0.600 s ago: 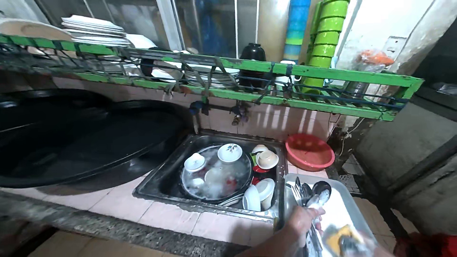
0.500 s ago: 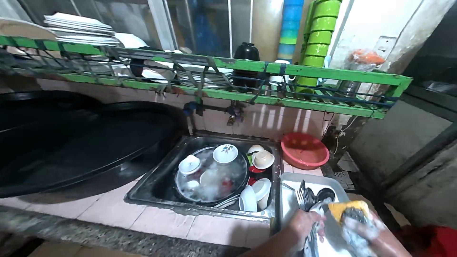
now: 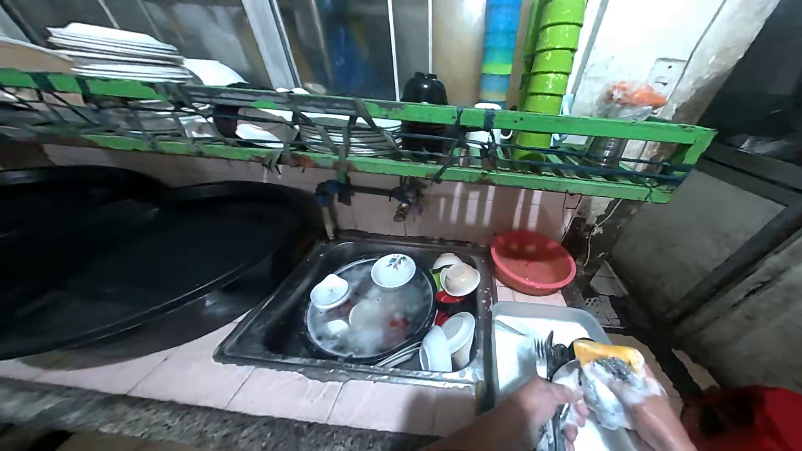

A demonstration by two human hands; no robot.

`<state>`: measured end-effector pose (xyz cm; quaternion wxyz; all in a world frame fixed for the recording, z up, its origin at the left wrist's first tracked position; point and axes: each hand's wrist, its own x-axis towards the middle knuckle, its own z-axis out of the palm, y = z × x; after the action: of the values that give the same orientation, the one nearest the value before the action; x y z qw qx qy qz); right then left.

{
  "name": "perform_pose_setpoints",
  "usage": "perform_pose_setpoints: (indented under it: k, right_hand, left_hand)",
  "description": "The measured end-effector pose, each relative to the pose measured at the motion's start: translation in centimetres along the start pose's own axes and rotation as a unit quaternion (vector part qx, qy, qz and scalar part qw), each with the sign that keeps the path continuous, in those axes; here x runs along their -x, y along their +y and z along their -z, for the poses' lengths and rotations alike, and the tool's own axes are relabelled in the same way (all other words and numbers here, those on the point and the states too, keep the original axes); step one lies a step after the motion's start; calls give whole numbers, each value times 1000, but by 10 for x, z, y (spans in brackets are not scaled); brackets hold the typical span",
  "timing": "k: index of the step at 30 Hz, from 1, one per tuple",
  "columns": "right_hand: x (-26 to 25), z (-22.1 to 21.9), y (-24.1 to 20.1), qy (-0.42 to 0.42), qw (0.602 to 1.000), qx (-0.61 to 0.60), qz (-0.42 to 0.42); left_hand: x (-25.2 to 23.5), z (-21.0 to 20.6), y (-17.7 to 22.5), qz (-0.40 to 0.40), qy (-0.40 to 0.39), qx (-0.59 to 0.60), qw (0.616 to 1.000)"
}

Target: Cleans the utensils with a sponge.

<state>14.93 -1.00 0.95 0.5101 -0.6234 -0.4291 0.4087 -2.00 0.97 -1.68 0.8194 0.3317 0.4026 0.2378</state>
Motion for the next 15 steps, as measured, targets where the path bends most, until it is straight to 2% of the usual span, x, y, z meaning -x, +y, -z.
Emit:
perform_pose_setpoints:
  k: [5,8,11,13,15]
  right_hand:
    - [-12,28,-8,-55,991,-123,-18]
    - [-8,22,-9,-100,993,-61,-18]
    - [-1,2,-14,-8,998,63,-22]
    - [-5,-3,-6,42,998,44,-18]
    - [-6,-4,-1,44,999,3,-17]
  left_hand:
    - [-10,8,2,-24,82,7,996]
    - [-11,4,2,-12,101,-53,993]
    - [-10,1,0,-5,110,-74,991]
    - [-9,3,1,-19,101,-10,995]
    - [-8,6,1,-27,84,27,996]
